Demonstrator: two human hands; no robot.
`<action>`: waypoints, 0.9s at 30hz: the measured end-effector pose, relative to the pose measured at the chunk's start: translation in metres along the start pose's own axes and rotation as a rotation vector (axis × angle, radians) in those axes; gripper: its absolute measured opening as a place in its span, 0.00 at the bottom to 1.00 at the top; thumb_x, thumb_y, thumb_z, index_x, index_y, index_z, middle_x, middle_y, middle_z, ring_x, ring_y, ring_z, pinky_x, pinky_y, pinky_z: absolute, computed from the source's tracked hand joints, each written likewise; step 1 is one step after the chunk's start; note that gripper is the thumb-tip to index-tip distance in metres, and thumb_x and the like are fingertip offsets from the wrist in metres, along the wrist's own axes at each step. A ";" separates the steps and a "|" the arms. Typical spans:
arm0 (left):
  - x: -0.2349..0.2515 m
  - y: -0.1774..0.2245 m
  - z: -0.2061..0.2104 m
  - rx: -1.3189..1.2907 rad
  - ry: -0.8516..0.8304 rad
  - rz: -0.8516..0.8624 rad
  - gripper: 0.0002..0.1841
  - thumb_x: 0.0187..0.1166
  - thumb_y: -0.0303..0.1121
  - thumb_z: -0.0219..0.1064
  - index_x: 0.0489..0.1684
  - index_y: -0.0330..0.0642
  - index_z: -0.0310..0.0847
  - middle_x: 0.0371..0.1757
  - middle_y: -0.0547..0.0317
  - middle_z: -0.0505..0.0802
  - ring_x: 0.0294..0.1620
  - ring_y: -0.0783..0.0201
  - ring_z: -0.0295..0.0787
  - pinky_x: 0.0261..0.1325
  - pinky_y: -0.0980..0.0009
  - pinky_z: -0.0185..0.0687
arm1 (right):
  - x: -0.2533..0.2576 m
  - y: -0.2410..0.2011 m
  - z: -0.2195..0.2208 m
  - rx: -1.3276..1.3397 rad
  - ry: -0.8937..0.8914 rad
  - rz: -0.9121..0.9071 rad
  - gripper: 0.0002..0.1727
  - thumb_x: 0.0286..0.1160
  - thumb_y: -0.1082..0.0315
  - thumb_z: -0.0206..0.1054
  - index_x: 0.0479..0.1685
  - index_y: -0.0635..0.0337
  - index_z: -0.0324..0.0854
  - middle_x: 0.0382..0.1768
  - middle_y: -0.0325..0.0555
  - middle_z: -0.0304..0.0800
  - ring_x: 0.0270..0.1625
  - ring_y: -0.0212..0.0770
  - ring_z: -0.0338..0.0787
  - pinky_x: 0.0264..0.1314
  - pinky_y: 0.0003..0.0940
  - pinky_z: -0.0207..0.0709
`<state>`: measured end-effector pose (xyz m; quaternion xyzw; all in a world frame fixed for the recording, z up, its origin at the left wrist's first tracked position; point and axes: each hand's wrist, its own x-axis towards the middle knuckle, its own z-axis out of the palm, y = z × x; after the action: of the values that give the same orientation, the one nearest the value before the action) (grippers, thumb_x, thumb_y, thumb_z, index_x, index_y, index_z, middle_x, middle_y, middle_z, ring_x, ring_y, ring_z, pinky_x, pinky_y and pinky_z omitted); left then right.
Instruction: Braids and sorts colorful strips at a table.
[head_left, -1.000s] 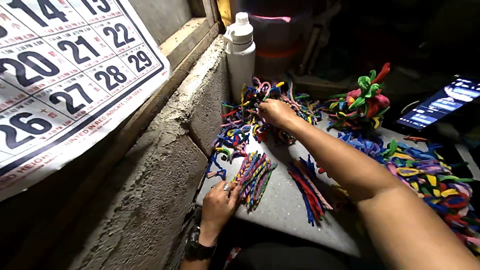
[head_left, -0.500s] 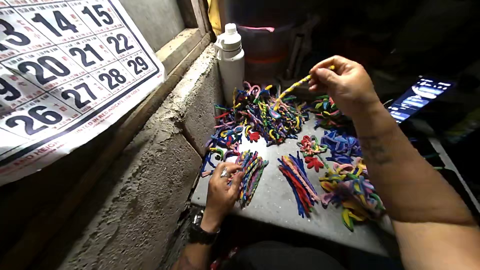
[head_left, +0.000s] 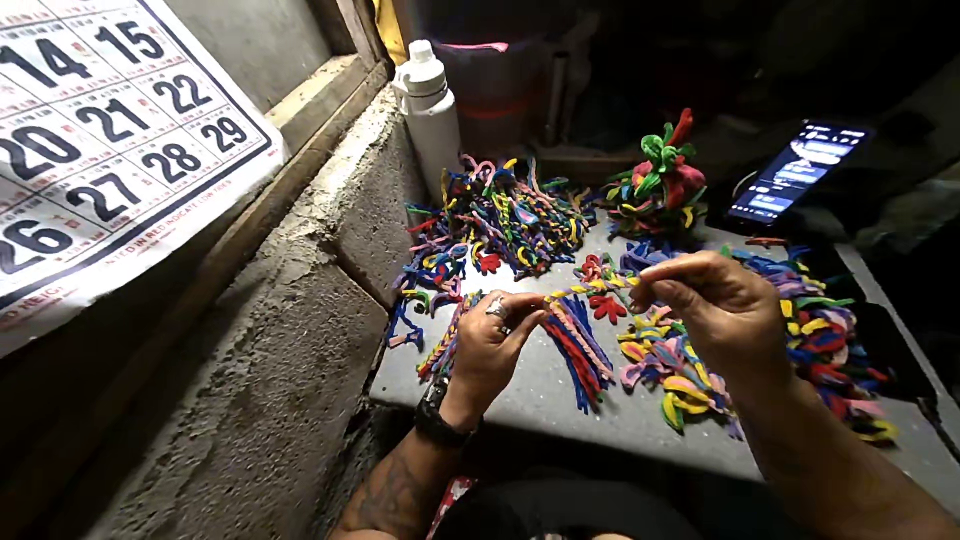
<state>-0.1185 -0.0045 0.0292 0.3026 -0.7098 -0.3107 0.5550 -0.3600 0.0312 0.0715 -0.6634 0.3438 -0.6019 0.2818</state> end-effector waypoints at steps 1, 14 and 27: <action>0.000 0.000 0.000 0.024 -0.004 0.029 0.08 0.74 0.23 0.74 0.46 0.30 0.90 0.44 0.57 0.94 0.43 0.76 0.91 0.52 0.79 0.89 | -0.003 0.000 0.001 0.002 0.009 -0.003 0.07 0.84 0.62 0.67 0.53 0.42 0.88 0.42 0.26 0.95 0.40 0.26 0.94 0.45 0.22 0.90; 0.003 0.007 0.005 -0.401 0.135 -0.154 0.10 0.70 0.17 0.74 0.42 0.42 0.92 0.44 0.66 0.96 0.44 0.74 0.93 0.53 0.74 0.92 | -0.042 0.015 0.001 -0.118 0.041 0.004 0.08 0.85 0.60 0.66 0.52 0.48 0.89 0.49 0.29 0.94 0.50 0.24 0.93 0.55 0.21 0.88; -0.014 0.006 0.018 -0.460 0.005 -0.081 0.09 0.72 0.19 0.73 0.43 0.44 0.91 0.45 0.66 0.94 0.49 0.73 0.92 0.58 0.72 0.90 | -0.043 0.022 0.059 -0.285 -0.070 0.076 0.13 0.84 0.63 0.64 0.45 0.64 0.89 0.38 0.38 0.94 0.40 0.18 0.88 0.50 0.15 0.81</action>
<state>-0.1335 0.0120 0.0218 0.1970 -0.6061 -0.4856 0.5984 -0.3060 0.0495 0.0212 -0.7039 0.4403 -0.5124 0.2193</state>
